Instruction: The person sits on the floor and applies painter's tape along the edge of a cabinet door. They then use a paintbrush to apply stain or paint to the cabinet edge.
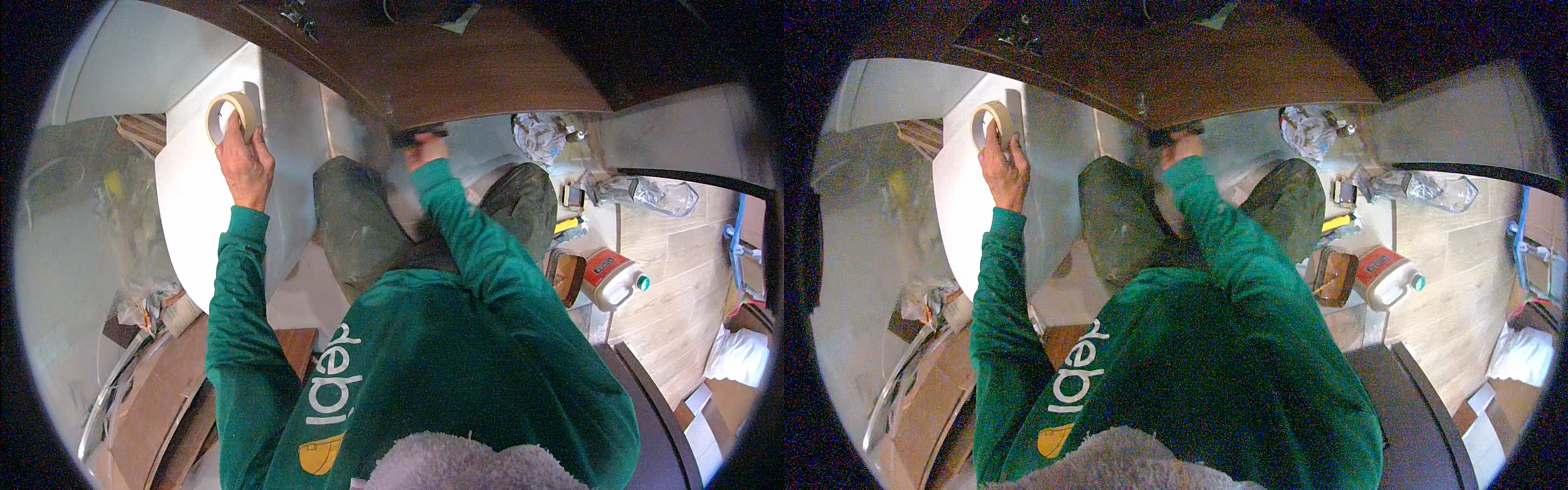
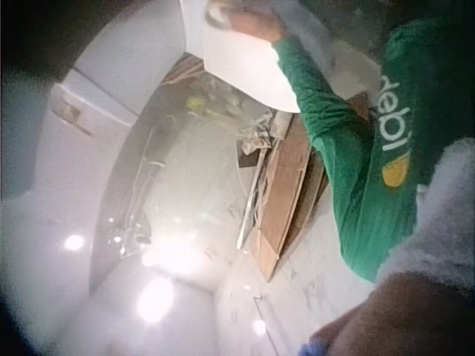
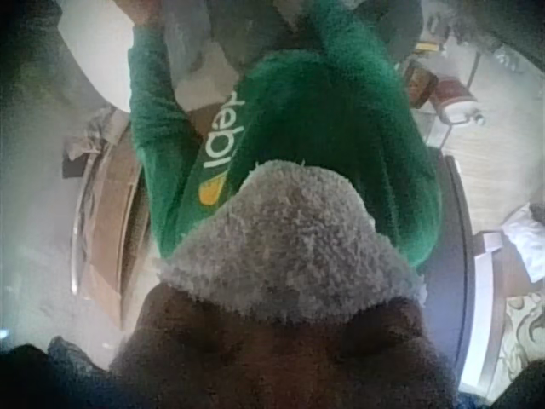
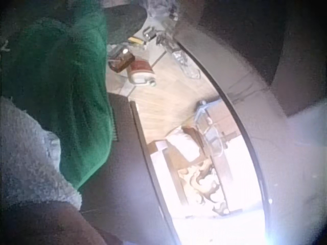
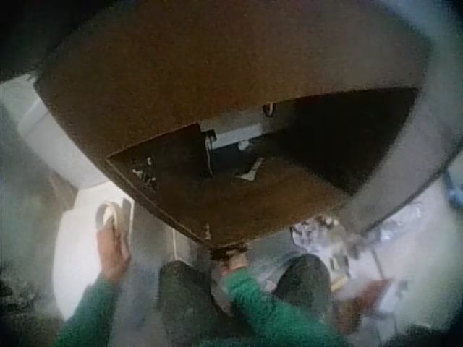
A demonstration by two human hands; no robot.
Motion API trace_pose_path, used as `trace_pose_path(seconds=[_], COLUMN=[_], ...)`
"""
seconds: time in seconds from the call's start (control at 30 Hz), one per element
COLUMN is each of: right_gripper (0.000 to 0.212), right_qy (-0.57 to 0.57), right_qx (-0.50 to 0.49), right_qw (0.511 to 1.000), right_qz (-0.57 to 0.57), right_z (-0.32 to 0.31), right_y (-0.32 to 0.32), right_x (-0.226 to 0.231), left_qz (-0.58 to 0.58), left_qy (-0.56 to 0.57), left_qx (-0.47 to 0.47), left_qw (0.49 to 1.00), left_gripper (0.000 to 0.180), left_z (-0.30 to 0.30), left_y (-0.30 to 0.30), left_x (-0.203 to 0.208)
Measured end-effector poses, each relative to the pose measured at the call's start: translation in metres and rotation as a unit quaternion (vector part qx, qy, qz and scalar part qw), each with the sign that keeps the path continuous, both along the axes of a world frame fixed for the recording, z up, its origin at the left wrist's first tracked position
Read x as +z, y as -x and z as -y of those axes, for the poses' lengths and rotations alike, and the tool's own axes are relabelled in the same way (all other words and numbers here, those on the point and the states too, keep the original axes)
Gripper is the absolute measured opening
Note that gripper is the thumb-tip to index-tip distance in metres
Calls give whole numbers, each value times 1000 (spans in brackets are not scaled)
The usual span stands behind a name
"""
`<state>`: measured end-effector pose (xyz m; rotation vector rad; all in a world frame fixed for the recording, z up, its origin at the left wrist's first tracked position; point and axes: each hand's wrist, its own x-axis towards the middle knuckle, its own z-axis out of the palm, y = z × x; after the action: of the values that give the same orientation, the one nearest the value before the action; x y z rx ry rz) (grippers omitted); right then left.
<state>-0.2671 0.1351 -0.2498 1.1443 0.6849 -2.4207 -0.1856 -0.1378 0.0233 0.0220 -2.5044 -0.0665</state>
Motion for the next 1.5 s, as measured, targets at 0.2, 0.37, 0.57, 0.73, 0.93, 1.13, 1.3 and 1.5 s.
trace_pose_path(seconds=[0.2,0.37,0.57,0.73,0.93,1.13,1.3,1.5], right_gripper=[12,30,22,10,14,18,10,13], right_qy=[103,-174,-298,14,24,37,-264,-35], right_qx=[66,129,185,172,95,69,229,161], right_qw=[991,959,883,985,995,997,906,983], right_qz=[52,-185,-311,-19,-8,4,-239,-85], right_z=[-18,43,62,33,45,17,72,39], right_y=[-4,-20,-11,-15,-28,1,-55,-75], right_x=[4,-106,-166,-46,-7,-13,-42,-113], left_qz=[1,-4,-6,-5,-20,-25,-17,3], left_qy=[-22,-28,-30,-65,-11,-18,-18,-27], left_qx=[5,16,16,37,21,26,24,37], left_qw=[1000,999,999,997,1000,999,999,999], left_gripper=[48,46,45,44,43,43,43,45], left_z=[-3,-5,-5,-6,-4,-2,-1,-2], left_y=[3,3,2,2,5,5,6,4], left_x=[2,4,4,3,1,-1,0,-1])
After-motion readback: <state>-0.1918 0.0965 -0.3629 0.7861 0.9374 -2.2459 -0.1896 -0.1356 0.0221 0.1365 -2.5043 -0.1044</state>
